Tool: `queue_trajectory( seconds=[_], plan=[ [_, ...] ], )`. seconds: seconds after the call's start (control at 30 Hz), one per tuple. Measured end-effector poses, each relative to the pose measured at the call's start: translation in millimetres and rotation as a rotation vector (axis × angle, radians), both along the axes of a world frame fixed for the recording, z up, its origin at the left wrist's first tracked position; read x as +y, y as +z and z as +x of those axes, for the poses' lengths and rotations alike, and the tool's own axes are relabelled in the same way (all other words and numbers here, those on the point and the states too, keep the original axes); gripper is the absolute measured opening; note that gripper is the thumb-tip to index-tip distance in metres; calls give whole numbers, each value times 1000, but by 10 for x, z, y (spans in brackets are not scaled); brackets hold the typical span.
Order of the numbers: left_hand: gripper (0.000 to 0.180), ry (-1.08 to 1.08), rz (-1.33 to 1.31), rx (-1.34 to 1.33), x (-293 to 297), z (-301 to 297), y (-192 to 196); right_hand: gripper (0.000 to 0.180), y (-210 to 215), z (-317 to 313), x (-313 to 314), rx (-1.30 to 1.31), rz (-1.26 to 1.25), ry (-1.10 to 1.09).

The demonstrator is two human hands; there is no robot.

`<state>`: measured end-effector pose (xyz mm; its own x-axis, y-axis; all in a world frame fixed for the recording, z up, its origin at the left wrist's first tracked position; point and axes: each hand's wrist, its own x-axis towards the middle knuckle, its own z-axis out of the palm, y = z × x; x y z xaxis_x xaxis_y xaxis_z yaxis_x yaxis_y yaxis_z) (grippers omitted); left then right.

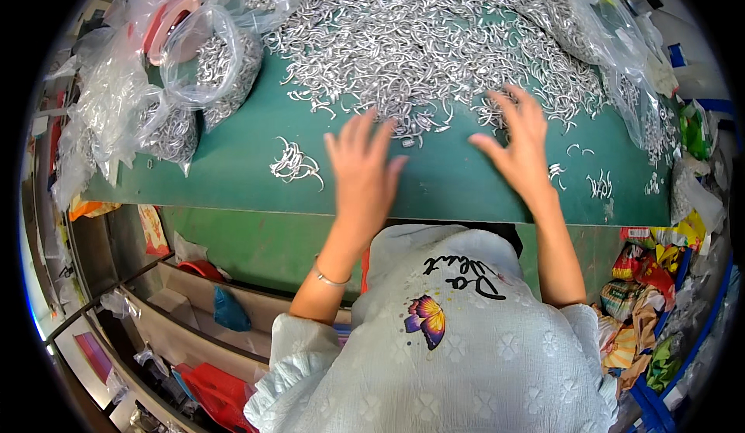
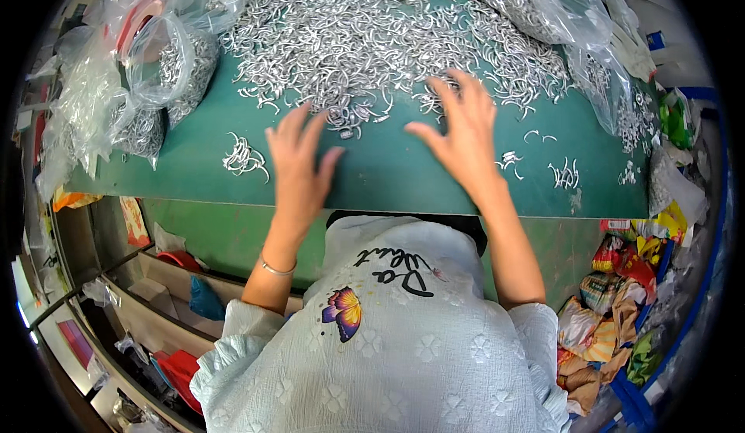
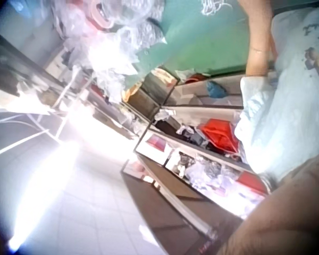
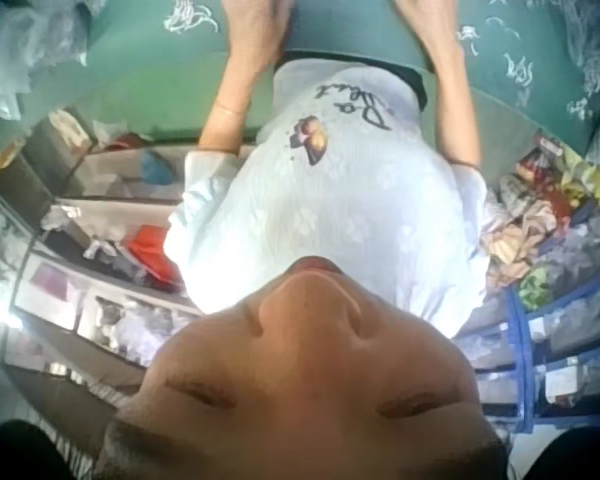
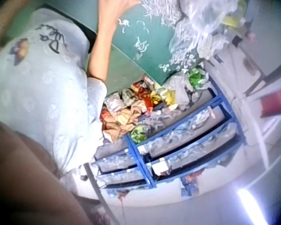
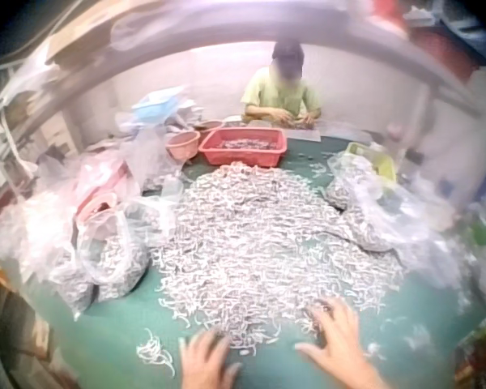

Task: The person sorts small silver C-shaped metal parts on a green workbench by hand, picking them from a large central pile and gathering them into smaller groups before placing them into plastic bags.

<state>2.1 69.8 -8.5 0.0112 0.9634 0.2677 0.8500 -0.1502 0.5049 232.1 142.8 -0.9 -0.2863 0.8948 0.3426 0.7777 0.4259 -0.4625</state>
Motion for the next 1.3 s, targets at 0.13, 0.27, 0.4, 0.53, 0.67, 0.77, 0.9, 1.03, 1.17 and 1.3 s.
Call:
queue_trajectory(
  seconds=[0.13, 0.27, 0.4, 0.53, 0.67, 0.77, 0.9, 1.03, 1.17, 1.3],
  plan=[
    [60, -108, -41, 168, 263, 361, 21, 28, -123, -85, -81, -100, 22, 28],
    [35, -118, 16, 156, 291, 397, -98, 20, -203, -52, -273, -15, 41, 194],
    [19, -182, 74, 40, 203, 346, -122, 19, -161, -100, -233, 347, -138, 242],
    [22, -206, 78, -61, 138, 258, -133, 13, 5, 38, -16, 976, -714, -45],
    [26, -218, 93, -196, 107, 197, -116, 25, 103, 465, 219, 1267, -821, -88],
    [27, -84, 119, -272, 155, 203, -94, 25, 201, 585, 135, 594, -391, -173],
    [28, 35, 91, -184, 240, 244, 11, 29, 248, 526, -125, 33, -28, -47],
    [32, -213, 72, -32, 233, 509, 51, 26, 181, 256, -453, -15, -81, 114],
    [31, -424, 87, 135, 171, 698, -35, 19, 25, 405, -521, -36, -46, 144],
    [23, -319, 89, -42, 94, 498, -143, 11, -51, 617, -474, 193, -108, -15]
  ],
)
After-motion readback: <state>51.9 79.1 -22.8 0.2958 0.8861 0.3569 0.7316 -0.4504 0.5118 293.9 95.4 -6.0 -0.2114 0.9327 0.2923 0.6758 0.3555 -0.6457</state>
